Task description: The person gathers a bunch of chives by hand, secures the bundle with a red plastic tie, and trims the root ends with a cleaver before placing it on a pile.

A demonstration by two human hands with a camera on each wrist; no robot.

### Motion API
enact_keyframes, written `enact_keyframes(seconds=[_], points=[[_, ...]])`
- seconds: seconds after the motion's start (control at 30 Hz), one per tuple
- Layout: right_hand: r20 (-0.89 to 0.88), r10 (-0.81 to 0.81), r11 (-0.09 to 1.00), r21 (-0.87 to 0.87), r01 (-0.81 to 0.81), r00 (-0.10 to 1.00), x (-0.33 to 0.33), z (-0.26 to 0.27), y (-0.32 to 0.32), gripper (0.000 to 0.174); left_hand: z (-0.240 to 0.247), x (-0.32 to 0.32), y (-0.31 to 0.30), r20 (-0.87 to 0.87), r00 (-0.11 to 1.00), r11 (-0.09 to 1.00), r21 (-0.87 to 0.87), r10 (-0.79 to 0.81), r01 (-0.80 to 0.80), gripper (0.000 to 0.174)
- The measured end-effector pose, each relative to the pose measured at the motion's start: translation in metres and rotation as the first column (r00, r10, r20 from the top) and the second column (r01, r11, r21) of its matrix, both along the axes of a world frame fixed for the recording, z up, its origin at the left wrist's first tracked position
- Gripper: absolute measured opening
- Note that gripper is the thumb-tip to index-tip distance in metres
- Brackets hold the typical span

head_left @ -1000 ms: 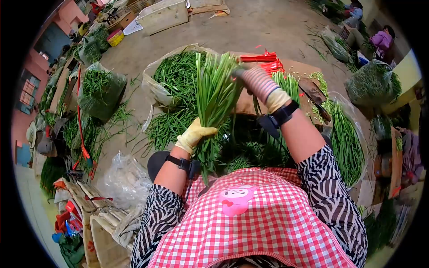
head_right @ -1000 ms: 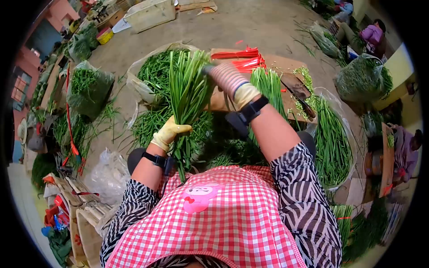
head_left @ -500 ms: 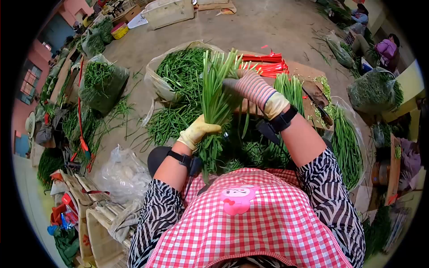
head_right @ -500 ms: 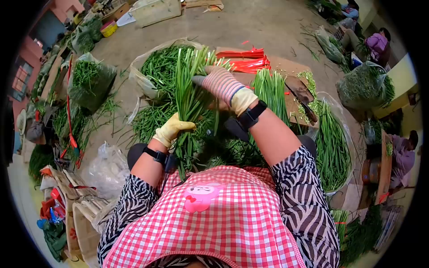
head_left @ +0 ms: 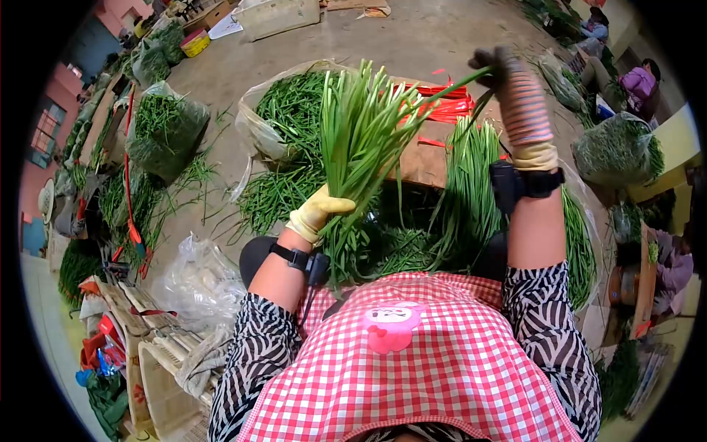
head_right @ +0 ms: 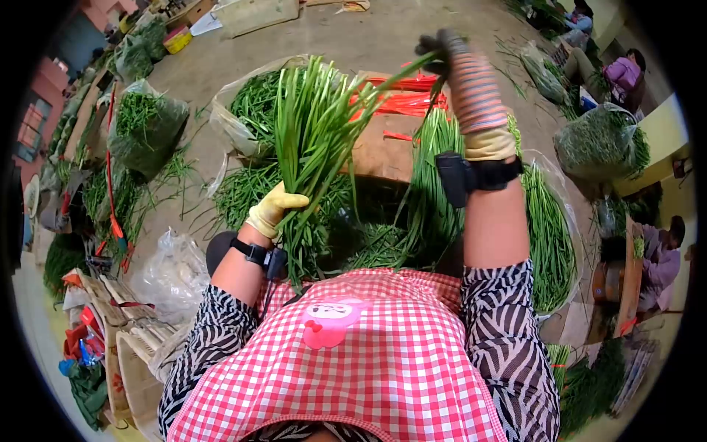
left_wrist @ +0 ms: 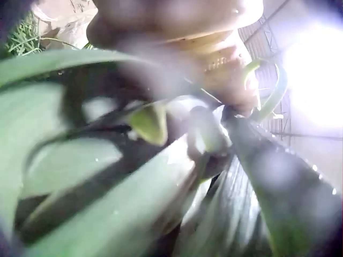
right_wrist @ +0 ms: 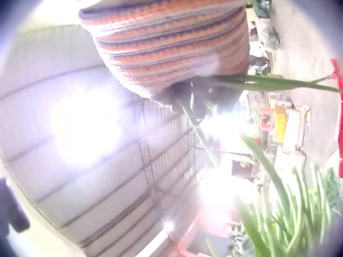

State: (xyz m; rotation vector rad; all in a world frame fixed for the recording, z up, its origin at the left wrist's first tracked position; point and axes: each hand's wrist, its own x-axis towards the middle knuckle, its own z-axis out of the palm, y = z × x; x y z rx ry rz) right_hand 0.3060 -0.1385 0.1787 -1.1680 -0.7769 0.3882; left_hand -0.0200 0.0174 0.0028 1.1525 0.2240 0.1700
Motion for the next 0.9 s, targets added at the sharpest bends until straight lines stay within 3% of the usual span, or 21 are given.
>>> enact_keyframes(seconds=[0.07,0.13,0.17,0.2,0.23,0.27,0.3,0.37,0.4,0.43,0.47,0.53,0.63,0.67,0.73,0.83,0.9], points=[[-0.224,0.033,0.975,0.22,0.018,0.974,0.025,0.017,-0.021,0.036,0.0,-0.004,-0.002,0.002,0.999,0.998,-0.045,0.051,-0.051,0.059],[-0.305,-0.06,0.953,0.265,0.145,0.951,0.029,0.021,-0.039,0.03,-0.006,-0.008,0.003,-0.009,0.997,0.994,-0.079,0.079,-0.079,0.052],[-0.233,0.182,0.967,0.217,-0.132,0.955,0.054,0.008,-0.05,0.03,-0.014,-0.009,0.009,-0.014,0.996,0.992,-0.081,0.09,-0.091,0.05],[-0.273,0.252,0.964,0.158,-0.215,0.928,0.038,0.003,-0.052,0.032,-0.012,-0.009,0.01,-0.02,0.995,0.991,-0.084,0.101,-0.102,0.049],[-0.215,0.186,0.969,-0.121,-0.215,0.959,0.021,-0.003,-0.053,0.036,-0.011,-0.01,0.009,-0.054,0.987,0.986,-0.066,0.152,-0.155,0.048],[-0.139,0.138,0.903,-0.39,-0.182,0.981,-0.001,-0.008,-0.05,0.04,-0.012,-0.011,0.012,-0.051,0.988,0.986,-0.076,0.145,-0.149,0.047],[-0.005,0.299,0.857,-0.439,-0.271,0.954,-0.024,-0.028,-0.043,0.043,-0.017,-0.012,0.015,-0.051,0.99,0.987,-0.092,0.131,-0.135,0.047],[0.287,0.431,0.803,-0.555,-0.218,0.856,-0.055,-0.042,-0.03,0.045,-0.018,-0.012,0.018,-0.043,0.993,0.988,-0.098,0.114,-0.117,0.047],[0.445,0.411,0.805,-0.587,-0.087,0.796,-0.063,-0.04,-0.025,0.044,-0.015,-0.012,0.018,-0.035,0.993,0.989,-0.091,0.112,-0.115,0.047],[0.317,0.302,0.879,-0.457,-0.135,0.899,-0.068,-0.036,-0.017,0.037,-0.014,-0.013,0.016,-0.029,0.994,0.99,-0.085,0.11,-0.112,0.047],[0.317,0.133,0.908,-0.42,0.013,0.939,-0.074,-0.018,-0.012,0.029,-0.007,-0.014,0.009,-0.086,0.984,0.984,-0.068,0.158,-0.164,0.047],[0.608,0.054,0.931,-0.316,0.18,0.792,-0.077,0.009,0.0,0.032,-0.01,-0.013,0.01,-0.064,0.993,0.993,-0.043,0.104,-0.106,0.047],[0.901,0.112,0.814,-0.325,0.482,0.419,-0.059,-0.008,0.038,0.041,-0.014,-0.01,0.006,-0.08,0.994,0.997,-0.029,0.074,-0.077,0.048],[0.835,0.301,0.725,-0.514,0.458,0.46,-0.062,0.001,0.043,0.046,-0.01,-0.008,0.002,-0.083,0.995,0.998,-0.03,0.061,-0.064,0.049],[0.841,0.37,0.679,-0.535,0.503,0.395,-0.053,-0.017,0.061,0.041,-0.009,-0.007,0.0,-0.069,0.997,0.998,-0.047,0.037,-0.04,0.052],[0.771,0.24,0.748,-0.534,0.394,0.59,-0.039,-0.027,0.064,0.039,-0.011,-0.007,0.001,-0.07,0.997,0.998,-0.055,0.009,-0.013,0.055],[0.645,-0.098,0.874,-0.309,0.376,0.758,-0.018,-0.033,0.058,0.042,-0.014,-0.007,0.004,-0.068,0.997,0.998,-0.064,0.024,-0.028,0.056]])
